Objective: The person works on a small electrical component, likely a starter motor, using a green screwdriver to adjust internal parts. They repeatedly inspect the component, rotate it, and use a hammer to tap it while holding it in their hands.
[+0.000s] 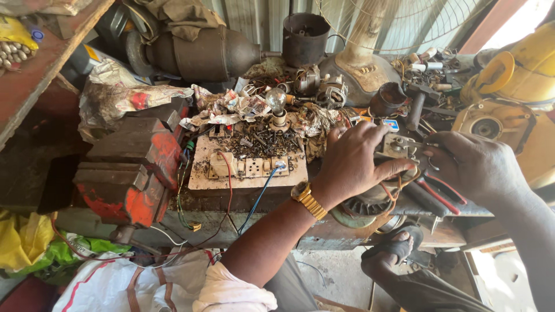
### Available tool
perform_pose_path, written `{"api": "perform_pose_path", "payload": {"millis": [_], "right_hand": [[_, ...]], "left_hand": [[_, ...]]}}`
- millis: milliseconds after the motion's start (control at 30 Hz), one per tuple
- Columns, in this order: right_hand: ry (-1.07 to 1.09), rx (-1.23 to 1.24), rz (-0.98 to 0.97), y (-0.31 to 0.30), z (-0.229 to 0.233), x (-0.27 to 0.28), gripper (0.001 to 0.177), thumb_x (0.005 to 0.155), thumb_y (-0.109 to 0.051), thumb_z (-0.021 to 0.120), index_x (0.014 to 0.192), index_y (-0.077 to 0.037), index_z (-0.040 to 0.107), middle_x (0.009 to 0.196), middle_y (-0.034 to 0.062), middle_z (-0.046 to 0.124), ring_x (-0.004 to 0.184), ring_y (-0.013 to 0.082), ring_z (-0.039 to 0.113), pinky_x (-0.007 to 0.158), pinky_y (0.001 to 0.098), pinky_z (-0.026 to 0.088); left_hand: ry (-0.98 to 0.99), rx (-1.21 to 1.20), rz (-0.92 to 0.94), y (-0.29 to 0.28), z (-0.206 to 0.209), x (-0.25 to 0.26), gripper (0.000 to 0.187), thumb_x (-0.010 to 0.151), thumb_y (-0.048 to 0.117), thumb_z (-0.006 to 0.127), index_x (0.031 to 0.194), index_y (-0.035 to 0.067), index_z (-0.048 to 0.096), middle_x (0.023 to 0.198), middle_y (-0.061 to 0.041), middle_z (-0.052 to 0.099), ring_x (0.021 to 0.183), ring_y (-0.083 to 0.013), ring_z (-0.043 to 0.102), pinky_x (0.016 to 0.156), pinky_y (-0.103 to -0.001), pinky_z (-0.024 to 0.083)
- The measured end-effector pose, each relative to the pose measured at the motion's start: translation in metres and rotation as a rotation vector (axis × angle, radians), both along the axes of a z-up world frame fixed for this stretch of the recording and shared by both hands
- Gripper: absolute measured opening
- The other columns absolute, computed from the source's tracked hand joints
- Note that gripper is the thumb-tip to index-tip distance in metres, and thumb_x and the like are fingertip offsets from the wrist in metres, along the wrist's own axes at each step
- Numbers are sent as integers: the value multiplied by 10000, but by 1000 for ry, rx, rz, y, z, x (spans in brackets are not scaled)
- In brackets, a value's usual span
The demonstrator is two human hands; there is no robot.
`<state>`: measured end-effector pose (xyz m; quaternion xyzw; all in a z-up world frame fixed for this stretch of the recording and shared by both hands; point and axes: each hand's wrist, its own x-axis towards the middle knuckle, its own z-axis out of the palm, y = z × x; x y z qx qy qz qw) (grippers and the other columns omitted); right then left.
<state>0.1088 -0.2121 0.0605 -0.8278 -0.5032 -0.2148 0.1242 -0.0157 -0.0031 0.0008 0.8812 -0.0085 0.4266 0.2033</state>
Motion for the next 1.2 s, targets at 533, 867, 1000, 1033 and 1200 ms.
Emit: {"api": "perform_pose_path", "payload": {"millis": [533,867,1000,1033,1200], "right_hand": [[-1,43,-285,13,10,-76,291,1010,-381,645,1198,-168,711,755,102,716,679,347,704,629,476,555],[-21,22,-301,21,23,-104,288,999,-330,623,1210,-139,664,814,137,730,669,376,702,609,505,555],[20,-1,-353,25,26,-112,285,998,-296,594,1241,-161,658,842,166,728,666,402,699,619,523,561],[29,-2,-369,26,26,-114,297,998,-298,592,1259,-169,650,820,170,724,677,406,701,627,526,562],[8,17,-371,29,19,-118,341,986,-262,579,1316,-183,607,770,184,701,688,426,697,642,547,562]], "left_hand": [[205,33,72,-3,13,0,920,837,839,439,1308,72,628,1121,-88,660,1009,-229,660,917,-520,446],[220,48,68,-5,20,-1,909,829,839,448,1256,56,628,1105,-104,644,1048,-254,648,906,-570,435],[219,52,67,-5,21,1,880,850,818,467,1256,54,624,1114,-113,643,1052,-267,649,890,-592,427],[204,45,67,-5,21,1,872,846,812,482,1252,54,624,1112,-111,642,1050,-267,651,887,-594,426],[238,36,65,-7,22,-1,780,818,755,581,1203,78,630,1100,-113,633,1039,-286,653,843,-593,425]]}}
